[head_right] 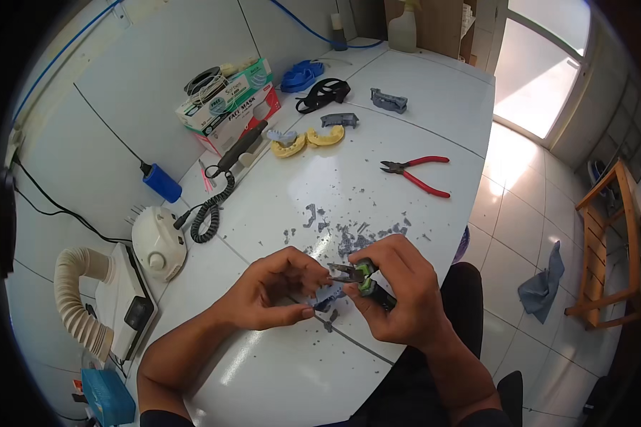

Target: The recorder uses pliers to trim and adjust a dental prosthesis at a lab bench.

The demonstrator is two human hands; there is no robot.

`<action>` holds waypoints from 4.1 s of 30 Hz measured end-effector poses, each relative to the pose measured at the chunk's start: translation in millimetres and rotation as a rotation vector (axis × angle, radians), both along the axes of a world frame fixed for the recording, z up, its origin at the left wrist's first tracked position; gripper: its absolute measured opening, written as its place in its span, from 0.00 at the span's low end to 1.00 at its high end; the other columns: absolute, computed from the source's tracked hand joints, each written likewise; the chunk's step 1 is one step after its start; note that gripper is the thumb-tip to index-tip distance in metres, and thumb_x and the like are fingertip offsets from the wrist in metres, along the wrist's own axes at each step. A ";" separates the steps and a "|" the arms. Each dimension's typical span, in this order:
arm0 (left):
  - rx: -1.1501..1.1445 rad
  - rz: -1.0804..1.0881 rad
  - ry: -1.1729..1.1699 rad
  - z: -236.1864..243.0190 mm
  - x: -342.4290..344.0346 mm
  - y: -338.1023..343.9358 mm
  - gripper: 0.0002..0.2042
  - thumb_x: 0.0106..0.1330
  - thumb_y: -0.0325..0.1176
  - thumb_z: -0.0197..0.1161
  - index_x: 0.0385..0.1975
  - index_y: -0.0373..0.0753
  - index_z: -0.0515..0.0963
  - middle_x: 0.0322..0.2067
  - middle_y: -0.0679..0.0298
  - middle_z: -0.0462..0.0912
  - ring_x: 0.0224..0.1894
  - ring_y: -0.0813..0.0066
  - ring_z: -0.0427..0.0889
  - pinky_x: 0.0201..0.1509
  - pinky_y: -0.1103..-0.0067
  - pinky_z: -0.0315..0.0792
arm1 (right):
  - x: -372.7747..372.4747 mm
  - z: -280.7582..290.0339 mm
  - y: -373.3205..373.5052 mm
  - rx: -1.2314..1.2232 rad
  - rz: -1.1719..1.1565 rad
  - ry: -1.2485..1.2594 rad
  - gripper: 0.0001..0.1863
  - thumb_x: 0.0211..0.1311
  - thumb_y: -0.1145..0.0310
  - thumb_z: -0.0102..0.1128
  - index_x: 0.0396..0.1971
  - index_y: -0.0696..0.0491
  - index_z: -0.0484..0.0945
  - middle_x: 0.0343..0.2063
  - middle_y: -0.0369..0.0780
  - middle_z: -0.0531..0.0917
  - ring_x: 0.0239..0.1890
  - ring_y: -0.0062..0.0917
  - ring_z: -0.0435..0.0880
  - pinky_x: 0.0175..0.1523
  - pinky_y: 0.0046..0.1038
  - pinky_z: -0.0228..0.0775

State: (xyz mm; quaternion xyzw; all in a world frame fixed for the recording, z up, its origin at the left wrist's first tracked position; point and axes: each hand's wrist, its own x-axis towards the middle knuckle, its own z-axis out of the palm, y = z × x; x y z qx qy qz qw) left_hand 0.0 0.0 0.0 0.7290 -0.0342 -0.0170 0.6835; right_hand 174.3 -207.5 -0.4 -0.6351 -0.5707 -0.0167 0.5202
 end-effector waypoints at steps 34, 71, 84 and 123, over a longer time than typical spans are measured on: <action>0.122 0.357 -0.128 1.7 6.9 -22.7 0.24 0.68 0.14 0.67 0.50 0.39 0.56 0.54 0.54 0.71 0.66 0.56 0.81 0.68 0.68 0.84 | -38.7 17.5 -10.2 -0.366 -0.123 0.064 0.19 0.59 0.62 0.79 0.35 0.62 0.83 0.27 0.46 0.82 0.26 0.37 0.86 0.33 0.36 0.76; -0.051 0.343 -0.087 1.2 8.1 -21.3 0.26 0.58 0.16 0.70 0.45 0.42 0.57 0.48 0.55 0.76 0.61 0.59 0.85 0.67 0.64 0.82 | -30.4 29.3 -9.6 -0.533 0.033 0.224 0.19 0.67 0.57 0.73 0.29 0.60 0.83 0.24 0.49 0.85 0.26 0.45 0.85 0.37 0.42 0.75; -0.076 0.323 0.002 11.3 7.6 -22.2 0.25 0.53 0.22 0.72 0.43 0.44 0.61 0.46 0.58 0.78 0.49 0.79 0.78 0.52 0.79 0.76 | -22.4 25.8 -12.4 -0.501 0.113 0.238 0.14 0.58 0.67 0.80 0.35 0.61 0.87 0.22 0.46 0.84 0.21 0.32 0.81 0.30 0.32 0.70; -0.440 0.276 0.000 -8.2 7.3 -2.9 0.13 0.84 0.41 0.53 0.57 0.41 0.64 0.46 0.50 0.83 0.34 0.65 0.91 0.30 0.81 0.80 | -28.2 11.3 -11.6 -0.225 -0.111 0.055 0.29 0.58 0.53 0.81 0.46 0.64 0.84 0.35 0.47 0.82 0.34 0.37 0.84 0.43 0.37 0.77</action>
